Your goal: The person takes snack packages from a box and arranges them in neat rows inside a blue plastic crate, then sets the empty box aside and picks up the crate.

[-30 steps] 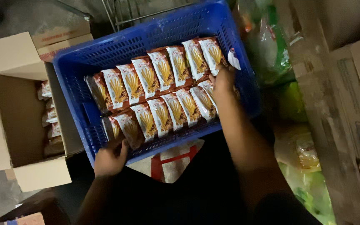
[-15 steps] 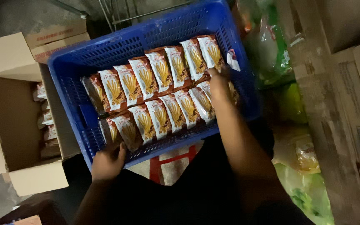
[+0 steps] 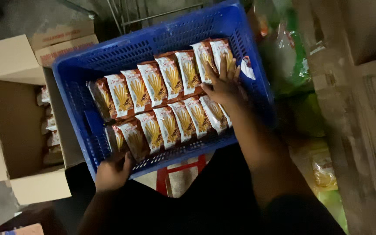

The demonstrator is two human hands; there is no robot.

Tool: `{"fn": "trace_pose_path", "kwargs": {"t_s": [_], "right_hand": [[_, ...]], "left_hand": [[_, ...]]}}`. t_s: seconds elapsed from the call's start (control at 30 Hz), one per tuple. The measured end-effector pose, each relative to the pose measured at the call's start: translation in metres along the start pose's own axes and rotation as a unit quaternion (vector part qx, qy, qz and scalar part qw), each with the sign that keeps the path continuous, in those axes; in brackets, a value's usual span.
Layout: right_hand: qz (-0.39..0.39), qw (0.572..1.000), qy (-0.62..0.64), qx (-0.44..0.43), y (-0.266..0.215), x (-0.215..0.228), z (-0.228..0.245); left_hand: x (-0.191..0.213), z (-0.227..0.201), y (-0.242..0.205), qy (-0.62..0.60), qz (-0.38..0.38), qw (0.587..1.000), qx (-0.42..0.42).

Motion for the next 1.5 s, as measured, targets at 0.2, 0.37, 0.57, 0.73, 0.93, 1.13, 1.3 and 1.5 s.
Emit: {"fn": "trace_pose_path", "kwargs": {"t_s": [0.2,0.37,0.57,0.73,0.93,1.13,1.3,1.5], "right_hand": [[0.025,0.999,0.027,-0.019,-0.011,0.01,0.005],[-0.304,0.949,-0.022,0.079,-0.029,0.027,0.012],[-0.293,0.927,0.108,0.206,-0.054,0.023,0.041],[-0.118,0.921,0.227,0.294,-0.118,-0.034,0.128],[-0.09,0.944,0.121,0.294,-0.166,-0.056,0.18],[-0.172,0.945,0.035,0.276,-0.164,-0.057,0.172],[-0.099,0.964,0.077,0.232,-0.147,-0.077,0.151],[-0.145,0.956,-0.002,0.255,-0.136,-0.091,0.111]], "left_hand": [[-0.004,0.013,0.002,0.029,-0.055,0.998,-0.006],[-0.001,0.009,-0.004,0.023,-0.134,0.99,-0.046],[-0.01,0.019,0.01,0.034,-0.122,0.991,-0.032],[0.0,0.013,-0.01,0.022,-0.188,0.982,0.008],[0.013,0.033,-0.006,-0.259,-0.224,0.931,-0.127],[0.124,0.079,0.005,-0.362,-0.359,0.838,-0.193],[0.151,0.154,0.115,-0.068,-0.188,0.977,-0.075],[0.086,0.244,0.199,-0.204,0.002,0.956,0.211]]}}
Point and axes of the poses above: each hand's wrist, its own y-axis towards the middle knuckle, its own x-axis out of the back of the hand, z = x × y, the point moved 9 cm from there along y, towards the middle knuckle, and after that the axes turned 9 degrees about z, right-handed, at the moved point
